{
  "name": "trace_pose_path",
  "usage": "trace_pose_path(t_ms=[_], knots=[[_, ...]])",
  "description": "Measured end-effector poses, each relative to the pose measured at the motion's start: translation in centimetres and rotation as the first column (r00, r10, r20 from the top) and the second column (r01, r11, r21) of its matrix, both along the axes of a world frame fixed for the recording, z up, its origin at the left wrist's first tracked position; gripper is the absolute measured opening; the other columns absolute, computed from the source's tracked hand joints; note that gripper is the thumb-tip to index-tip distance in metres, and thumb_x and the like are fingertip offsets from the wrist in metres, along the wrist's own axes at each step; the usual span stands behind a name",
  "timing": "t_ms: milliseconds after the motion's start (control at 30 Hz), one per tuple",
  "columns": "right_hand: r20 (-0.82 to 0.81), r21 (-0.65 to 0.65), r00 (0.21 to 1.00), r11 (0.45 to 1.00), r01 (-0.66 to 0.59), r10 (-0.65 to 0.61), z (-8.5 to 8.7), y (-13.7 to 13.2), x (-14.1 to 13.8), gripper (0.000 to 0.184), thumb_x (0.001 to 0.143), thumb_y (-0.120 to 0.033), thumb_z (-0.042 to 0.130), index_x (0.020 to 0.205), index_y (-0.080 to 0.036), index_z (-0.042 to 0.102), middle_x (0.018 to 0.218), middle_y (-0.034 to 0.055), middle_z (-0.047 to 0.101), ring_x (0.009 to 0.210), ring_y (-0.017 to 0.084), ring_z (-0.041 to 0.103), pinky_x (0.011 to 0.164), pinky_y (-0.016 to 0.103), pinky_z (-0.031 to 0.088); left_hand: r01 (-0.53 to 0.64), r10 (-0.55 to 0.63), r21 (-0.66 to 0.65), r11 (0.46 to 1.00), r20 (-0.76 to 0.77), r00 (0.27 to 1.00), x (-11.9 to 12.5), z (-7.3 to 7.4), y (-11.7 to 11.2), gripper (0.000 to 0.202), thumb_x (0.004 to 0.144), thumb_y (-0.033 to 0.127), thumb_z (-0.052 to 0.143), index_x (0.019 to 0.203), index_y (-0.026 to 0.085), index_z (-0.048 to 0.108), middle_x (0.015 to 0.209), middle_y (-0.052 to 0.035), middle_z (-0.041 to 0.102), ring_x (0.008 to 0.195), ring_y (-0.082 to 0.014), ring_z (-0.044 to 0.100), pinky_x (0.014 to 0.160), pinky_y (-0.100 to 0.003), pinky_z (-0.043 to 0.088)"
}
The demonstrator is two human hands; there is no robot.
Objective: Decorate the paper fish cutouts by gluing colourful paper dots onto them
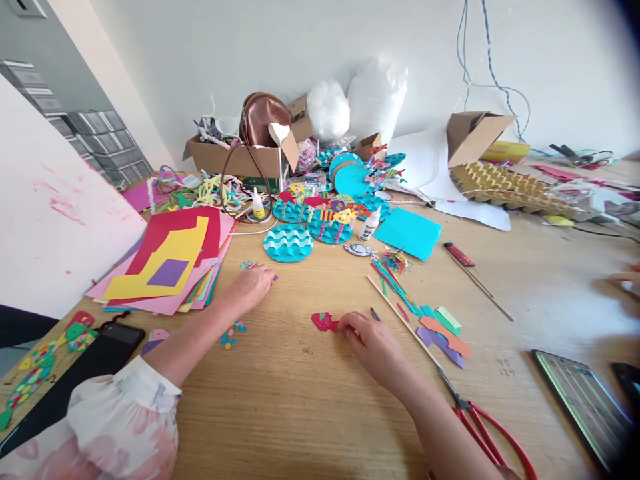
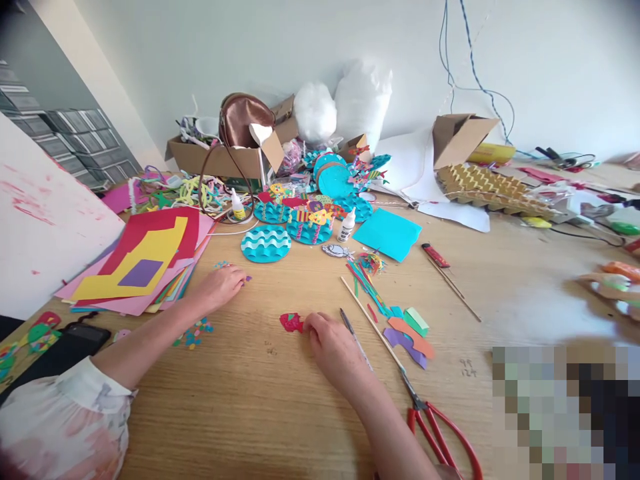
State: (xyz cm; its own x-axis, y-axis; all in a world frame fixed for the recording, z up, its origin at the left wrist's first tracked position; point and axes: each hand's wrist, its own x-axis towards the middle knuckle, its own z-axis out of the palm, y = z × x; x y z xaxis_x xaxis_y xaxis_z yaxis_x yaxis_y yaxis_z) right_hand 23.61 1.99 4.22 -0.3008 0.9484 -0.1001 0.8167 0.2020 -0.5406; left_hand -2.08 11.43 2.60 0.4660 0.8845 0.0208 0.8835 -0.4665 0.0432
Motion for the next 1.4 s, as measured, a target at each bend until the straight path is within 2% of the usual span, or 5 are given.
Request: trace_pose_path(t_ms=[300,467,600,1167,1400], knots=[[-0.152,-0.061,0.976,0.987,0.145,-0.153,-0.1,0.0,0.9,0.019,0.073,-0.012,0.038,0.079,-0.018,0.054,0.071,0.0023,0.061,0.066,0.016,0.055,0.059,0.026,0.036,-0.093,0.089,0.008,0.996,0.202,0.975,0.0,2.3,-1.0,0.019,0.079,0.016,0.042,0.078,0.017,0.061,0.081,-0.0036,0.063,0.076,-0.0157,0.058,0.066,-0.024,0.042],[-0.312,-0.064,0.926,0.977,0.202,-0.212,0.7,-0.6,0.3,0.011,0.075,-0.019,0.043,0.075,-0.018,0.054,0.067,0.0001,0.057,0.061,0.013,0.051,0.055,0.023,0.035,0.043,0.428,-0.565,0.824,0.671,0.605,2.4,4.0,-4.2,0.019,0.072,0.031,0.049,0.076,0.015,0.058,0.061,0.0020,0.055,0.052,-0.0100,0.050,0.049,-0.021,0.040],[-0.504,-0.168,0.847,0.981,0.098,-0.170,1.9,-0.5,-1.4,0.011,0.076,-0.023,0.047,0.075,-0.018,0.057,0.061,-0.0027,0.053,0.055,0.009,0.046,0.050,0.020,0.033,0.209,0.523,-0.672,0.711,0.703,0.483,4.5,4.4,-5.9,0.021,0.065,0.033,0.056,0.072,0.014,0.057,0.057,0.0039,0.051,0.051,-0.0076,0.046,0.049,-0.019,0.037],[-0.471,-0.153,0.875,0.987,0.048,-0.116,1.5,0.8,-2.9,0.011,0.072,-0.019,0.049,0.066,-0.016,0.057,0.057,-0.0038,0.051,0.053,0.007,0.041,0.049,0.019,0.029,0.251,0.463,-0.646,0.721,0.718,0.519,6.1,3.1,-6.1,0.012,0.068,0.026,0.052,0.071,0.015,0.055,0.058,0.0044,0.049,0.051,-0.0081,0.046,0.049,-0.019,0.039],[-0.458,-0.194,0.842,0.957,0.218,-0.285,-0.3,0.8,0.3,0.012,0.071,-0.026,0.048,0.065,-0.017,0.053,0.055,-0.0041,0.047,0.051,0.009,0.040,0.048,0.021,0.028,0.202,-0.062,-0.191,0.961,0.561,0.825,5.5,0.6,-5.9,0.028,0.077,0.006,0.040,0.095,0.016,0.059,0.093,-0.0060,0.062,0.090,-0.0170,0.056,0.084,-0.033,0.045]])
